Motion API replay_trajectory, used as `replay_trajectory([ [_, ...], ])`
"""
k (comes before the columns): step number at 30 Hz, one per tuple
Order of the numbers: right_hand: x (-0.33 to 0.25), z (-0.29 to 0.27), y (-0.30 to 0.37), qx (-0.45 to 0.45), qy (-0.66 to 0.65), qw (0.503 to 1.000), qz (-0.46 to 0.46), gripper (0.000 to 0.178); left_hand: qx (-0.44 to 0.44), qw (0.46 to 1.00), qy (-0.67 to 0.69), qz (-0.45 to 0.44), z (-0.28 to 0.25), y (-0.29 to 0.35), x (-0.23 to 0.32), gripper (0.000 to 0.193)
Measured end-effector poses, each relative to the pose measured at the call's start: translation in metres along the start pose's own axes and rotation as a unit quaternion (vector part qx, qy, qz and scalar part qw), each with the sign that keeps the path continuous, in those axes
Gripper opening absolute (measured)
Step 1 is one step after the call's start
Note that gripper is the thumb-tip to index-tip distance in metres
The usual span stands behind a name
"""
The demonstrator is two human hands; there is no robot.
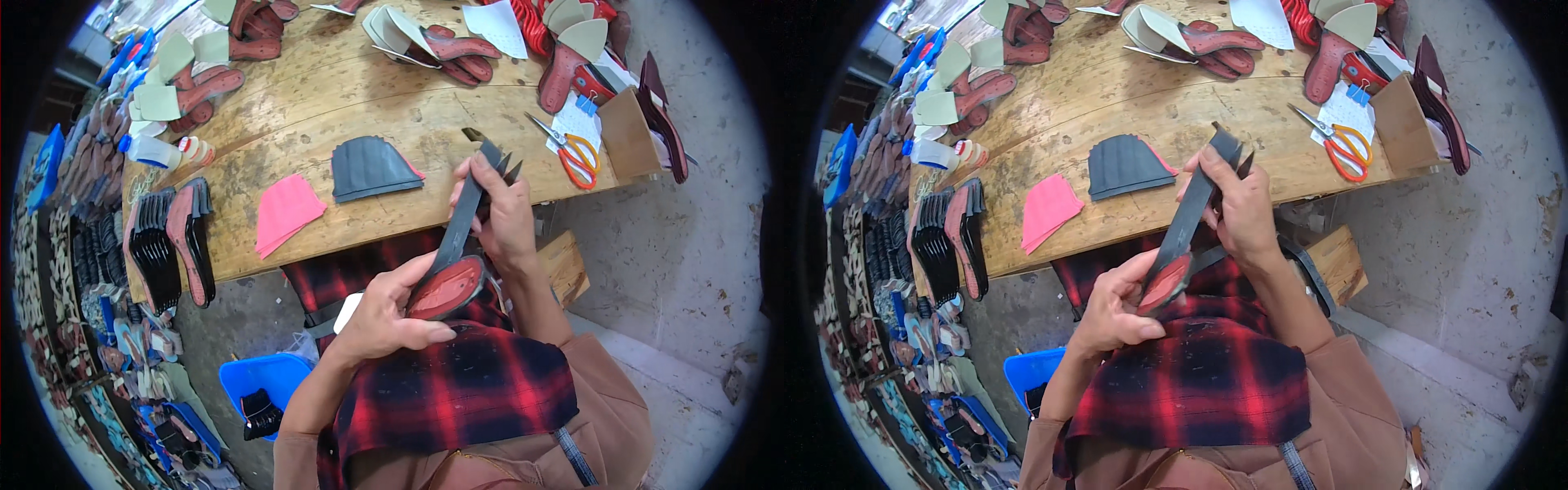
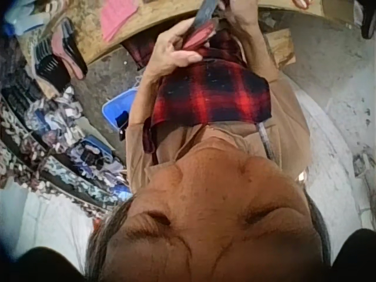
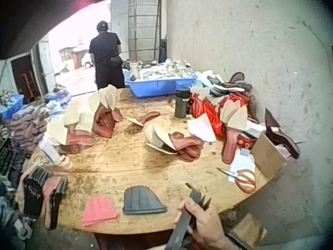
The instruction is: The person assembles sandals by attaching white insoles to red soles using a hammer and a black strap. They repeatedly pick up a sole, place an insole on it, and hammer the strap to secure the components together. The person handles multiple sandals one by one, placing finished units on the table.
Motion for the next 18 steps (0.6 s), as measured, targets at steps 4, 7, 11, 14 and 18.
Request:
replay_trajectory([
  [4,-0.016,-0.017,0.019,-0.004,-0.017,0.999,0.035,0.026,0.005,0.886,-0.421,0.196,-0.009,0.012,0.029,0.082],
  [7,-0.016,-0.017,0.047,-0.025,-0.102,0.994,0.014,0.027,0.094,0.798,-0.533,0.265,-0.020,0.019,0.049,0.074],
  [11,-0.010,0.003,0.069,-0.023,-0.096,0.995,-0.017,0.028,0.171,0.731,-0.551,0.365,-0.037,0.005,0.065,0.073],
  [14,-0.021,0.024,0.068,-0.009,-0.005,0.995,-0.104,0.026,0.194,0.718,-0.525,0.413,-0.036,-0.020,0.079,0.071],
  [18,-0.019,0.044,0.026,0.034,0.146,0.942,-0.299,0.017,0.299,0.753,-0.400,0.429,-0.054,-0.066,0.073,0.064],
])
Point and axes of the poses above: each hand's wrist, its own y-axis away from the middle knuckle, its own z-axis out of the palm, x = y × z, the point moved 8 cm from there along -y, towards the middle knuckle, and after that the axes turned 7 degrees about y, right-handed, at the moved point
